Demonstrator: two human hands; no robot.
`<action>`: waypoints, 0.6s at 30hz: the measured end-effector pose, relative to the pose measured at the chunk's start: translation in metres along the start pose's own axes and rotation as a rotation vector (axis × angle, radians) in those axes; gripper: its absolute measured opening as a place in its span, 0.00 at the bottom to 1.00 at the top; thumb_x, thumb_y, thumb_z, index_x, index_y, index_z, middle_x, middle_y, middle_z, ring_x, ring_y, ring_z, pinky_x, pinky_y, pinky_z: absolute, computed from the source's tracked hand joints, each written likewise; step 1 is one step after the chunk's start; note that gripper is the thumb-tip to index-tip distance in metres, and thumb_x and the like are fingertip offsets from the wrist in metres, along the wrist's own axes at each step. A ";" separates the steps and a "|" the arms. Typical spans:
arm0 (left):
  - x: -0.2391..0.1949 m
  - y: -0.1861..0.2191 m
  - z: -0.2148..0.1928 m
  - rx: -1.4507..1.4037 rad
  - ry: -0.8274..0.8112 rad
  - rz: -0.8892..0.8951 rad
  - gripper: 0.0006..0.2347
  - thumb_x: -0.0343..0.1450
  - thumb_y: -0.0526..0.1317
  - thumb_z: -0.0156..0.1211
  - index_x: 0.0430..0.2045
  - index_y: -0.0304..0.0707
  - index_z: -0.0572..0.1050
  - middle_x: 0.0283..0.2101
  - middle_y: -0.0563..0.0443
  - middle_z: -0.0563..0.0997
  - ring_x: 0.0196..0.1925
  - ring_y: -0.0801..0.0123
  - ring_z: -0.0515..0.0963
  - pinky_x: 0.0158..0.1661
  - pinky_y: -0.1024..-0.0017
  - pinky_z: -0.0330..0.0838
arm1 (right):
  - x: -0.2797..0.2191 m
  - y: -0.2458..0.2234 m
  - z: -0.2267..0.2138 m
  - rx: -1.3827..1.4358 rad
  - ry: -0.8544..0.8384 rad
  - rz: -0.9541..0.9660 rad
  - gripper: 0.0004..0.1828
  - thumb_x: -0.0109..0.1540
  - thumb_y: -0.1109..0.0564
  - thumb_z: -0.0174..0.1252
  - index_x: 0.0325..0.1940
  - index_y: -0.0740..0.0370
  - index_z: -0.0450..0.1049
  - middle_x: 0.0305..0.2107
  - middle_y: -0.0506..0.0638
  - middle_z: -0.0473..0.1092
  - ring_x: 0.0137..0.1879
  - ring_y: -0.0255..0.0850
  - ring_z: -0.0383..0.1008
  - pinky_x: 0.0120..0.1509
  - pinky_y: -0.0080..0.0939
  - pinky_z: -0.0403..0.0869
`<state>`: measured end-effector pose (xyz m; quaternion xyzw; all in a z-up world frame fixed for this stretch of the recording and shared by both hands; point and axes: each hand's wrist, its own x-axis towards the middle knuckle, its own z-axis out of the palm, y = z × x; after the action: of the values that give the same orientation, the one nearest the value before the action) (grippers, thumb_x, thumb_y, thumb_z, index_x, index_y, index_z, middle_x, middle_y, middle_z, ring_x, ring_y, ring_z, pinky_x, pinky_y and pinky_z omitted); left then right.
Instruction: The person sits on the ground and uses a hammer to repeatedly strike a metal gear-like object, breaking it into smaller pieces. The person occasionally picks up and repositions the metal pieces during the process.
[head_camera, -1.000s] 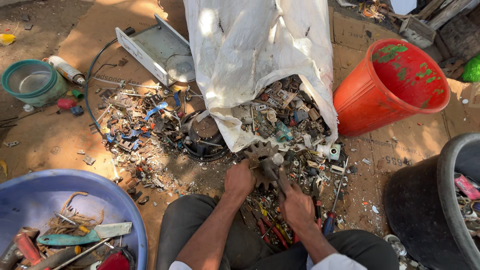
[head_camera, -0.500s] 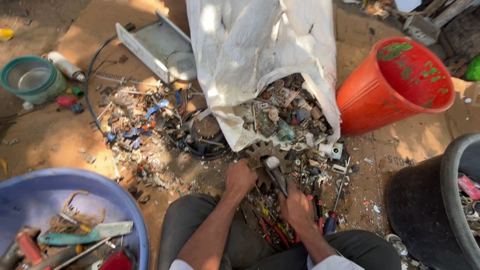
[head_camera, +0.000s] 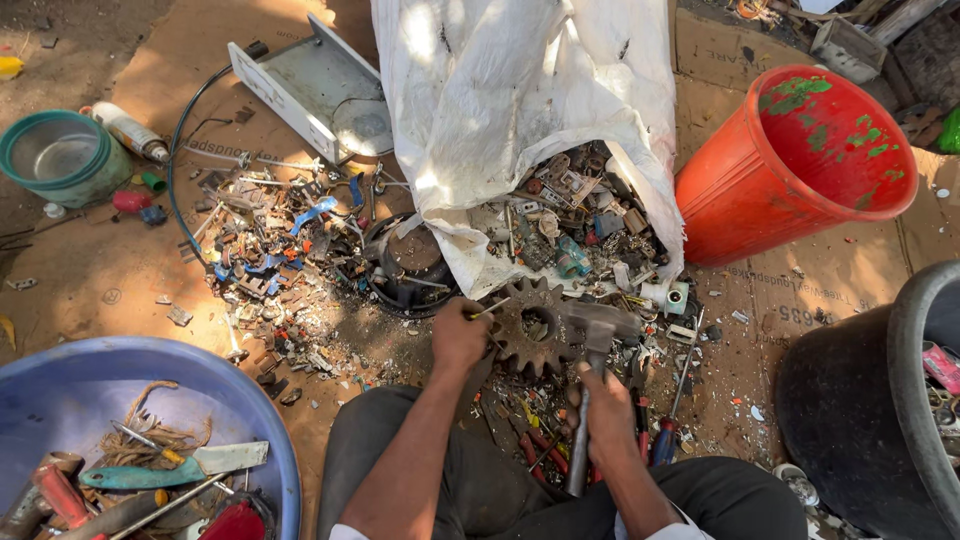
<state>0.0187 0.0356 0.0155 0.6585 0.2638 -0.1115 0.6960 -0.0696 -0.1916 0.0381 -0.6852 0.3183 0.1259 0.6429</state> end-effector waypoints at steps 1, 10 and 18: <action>0.004 0.003 -0.004 -0.199 -0.021 -0.049 0.07 0.67 0.27 0.63 0.35 0.24 0.75 0.36 0.38 0.81 0.35 0.56 0.84 0.33 0.62 0.82 | 0.010 0.002 -0.003 0.134 -0.007 0.114 0.15 0.64 0.50 0.61 0.44 0.60 0.65 0.19 0.46 0.67 0.19 0.37 0.66 0.22 0.44 0.69; 0.013 0.028 -0.049 -0.401 0.097 0.069 0.09 0.73 0.28 0.55 0.46 0.23 0.75 0.38 0.38 0.82 0.36 0.63 0.84 0.33 0.70 0.83 | 0.053 0.046 -0.011 -0.825 0.127 -0.007 0.21 0.64 0.45 0.64 0.45 0.68 0.76 0.28 0.54 0.73 0.36 0.44 0.76 0.42 0.46 0.75; 0.021 0.022 -0.034 -0.362 0.203 0.050 0.10 0.74 0.29 0.52 0.48 0.24 0.75 0.41 0.41 0.83 0.35 0.69 0.83 0.33 0.71 0.81 | 0.065 -0.033 0.038 -1.254 0.011 -1.148 0.11 0.58 0.54 0.63 0.42 0.59 0.82 0.30 0.56 0.76 0.35 0.49 0.78 0.39 0.51 0.78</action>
<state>0.0401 0.0752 0.0240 0.5368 0.3320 0.0219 0.7754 0.0084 -0.1733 0.0211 -0.9706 -0.2041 -0.0701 0.1070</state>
